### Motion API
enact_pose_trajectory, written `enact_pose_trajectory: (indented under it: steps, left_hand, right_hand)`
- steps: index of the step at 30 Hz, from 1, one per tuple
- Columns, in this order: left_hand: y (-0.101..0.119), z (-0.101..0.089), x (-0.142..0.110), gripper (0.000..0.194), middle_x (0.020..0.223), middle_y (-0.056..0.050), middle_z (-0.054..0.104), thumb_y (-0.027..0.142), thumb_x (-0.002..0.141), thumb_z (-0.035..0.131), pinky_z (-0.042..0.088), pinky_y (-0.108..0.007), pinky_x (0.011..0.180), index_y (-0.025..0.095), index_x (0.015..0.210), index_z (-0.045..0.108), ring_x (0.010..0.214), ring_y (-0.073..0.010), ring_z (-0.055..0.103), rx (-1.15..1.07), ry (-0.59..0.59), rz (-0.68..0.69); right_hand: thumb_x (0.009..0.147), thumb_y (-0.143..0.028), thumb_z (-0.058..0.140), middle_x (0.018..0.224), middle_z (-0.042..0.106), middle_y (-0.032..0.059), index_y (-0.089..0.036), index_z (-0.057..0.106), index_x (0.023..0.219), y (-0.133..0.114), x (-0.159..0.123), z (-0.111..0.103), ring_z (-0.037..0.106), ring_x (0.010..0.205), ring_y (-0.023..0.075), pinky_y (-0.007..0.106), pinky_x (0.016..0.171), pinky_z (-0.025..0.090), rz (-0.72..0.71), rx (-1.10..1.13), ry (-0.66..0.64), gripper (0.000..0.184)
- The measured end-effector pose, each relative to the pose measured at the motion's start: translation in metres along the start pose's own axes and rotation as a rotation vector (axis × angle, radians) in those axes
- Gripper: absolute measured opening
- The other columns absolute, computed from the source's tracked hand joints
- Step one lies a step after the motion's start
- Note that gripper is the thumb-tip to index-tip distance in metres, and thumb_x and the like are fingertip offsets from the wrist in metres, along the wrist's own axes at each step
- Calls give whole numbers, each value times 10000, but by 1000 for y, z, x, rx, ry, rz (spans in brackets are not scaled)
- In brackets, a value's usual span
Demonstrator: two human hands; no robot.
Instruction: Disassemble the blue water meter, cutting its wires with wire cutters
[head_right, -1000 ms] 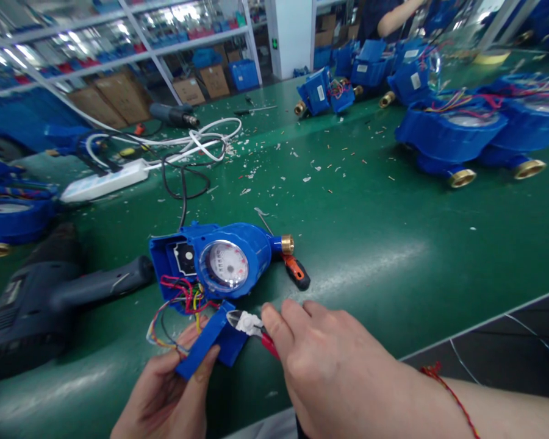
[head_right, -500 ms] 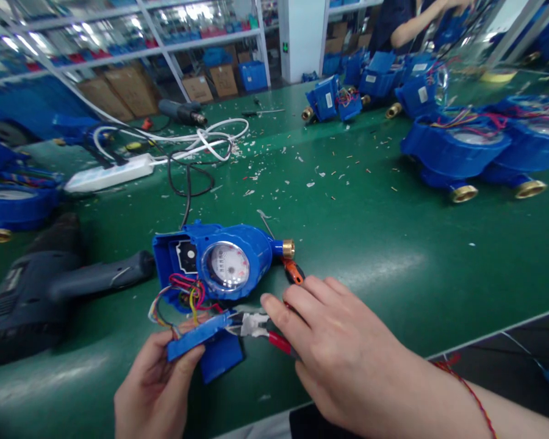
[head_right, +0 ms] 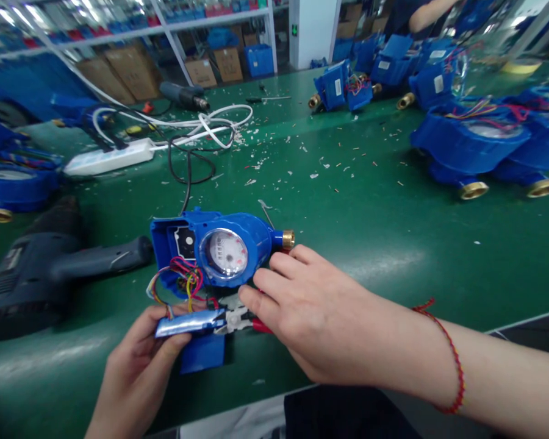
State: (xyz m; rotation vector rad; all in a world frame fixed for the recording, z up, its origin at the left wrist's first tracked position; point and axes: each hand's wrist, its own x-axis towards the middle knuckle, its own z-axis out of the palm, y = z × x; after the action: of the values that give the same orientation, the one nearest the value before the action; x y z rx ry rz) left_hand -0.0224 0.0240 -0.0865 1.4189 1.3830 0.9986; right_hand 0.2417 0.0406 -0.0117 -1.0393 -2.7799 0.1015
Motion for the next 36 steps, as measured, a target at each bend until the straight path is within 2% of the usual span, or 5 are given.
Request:
enact_pose_trajectory:
  steps: [8,14,21,30,36]
  left_hand:
    - [5,-3,0,81,835,41,747,193,870,624,505,-131,616,262,904,649,681,-104,683,123,-37,125]
    - [6,-3,3,43,817,36,740,206,865,640,504,-136,627,249,872,648,679,-104,675,37,-93,77]
    - [8,-3,3,46,797,0,746,244,834,689,509,-162,621,212,835,656,676,-128,676,-18,-77,38]
    - [6,0,-1,74,833,12,767,259,829,715,533,-144,666,225,841,650,739,-121,716,-91,-18,9]
    - [2,4,-6,93,913,-2,794,216,819,732,567,-154,729,225,856,648,826,-134,754,-99,56,40]
  right_hand:
    - [785,-153,534,983,672,69,-166,645,1174,7,3,-4,526,819,231,378,715,400,-60,19,-50,404]
    - [751,-139,553,934,656,42,-198,644,1147,12,6,-9,537,784,207,341,606,354,-80,64,-168,410]
    - [723,-96,569,913,662,11,-230,640,1146,13,7,-12,575,781,177,325,550,292,-35,144,-191,449]
    - [770,-87,547,863,668,23,-212,655,1108,8,-1,-2,579,725,160,304,532,275,-15,95,-66,376]
    - [756,-85,537,868,654,35,-196,646,1129,3,-14,0,582,735,173,292,572,375,111,188,5,404]
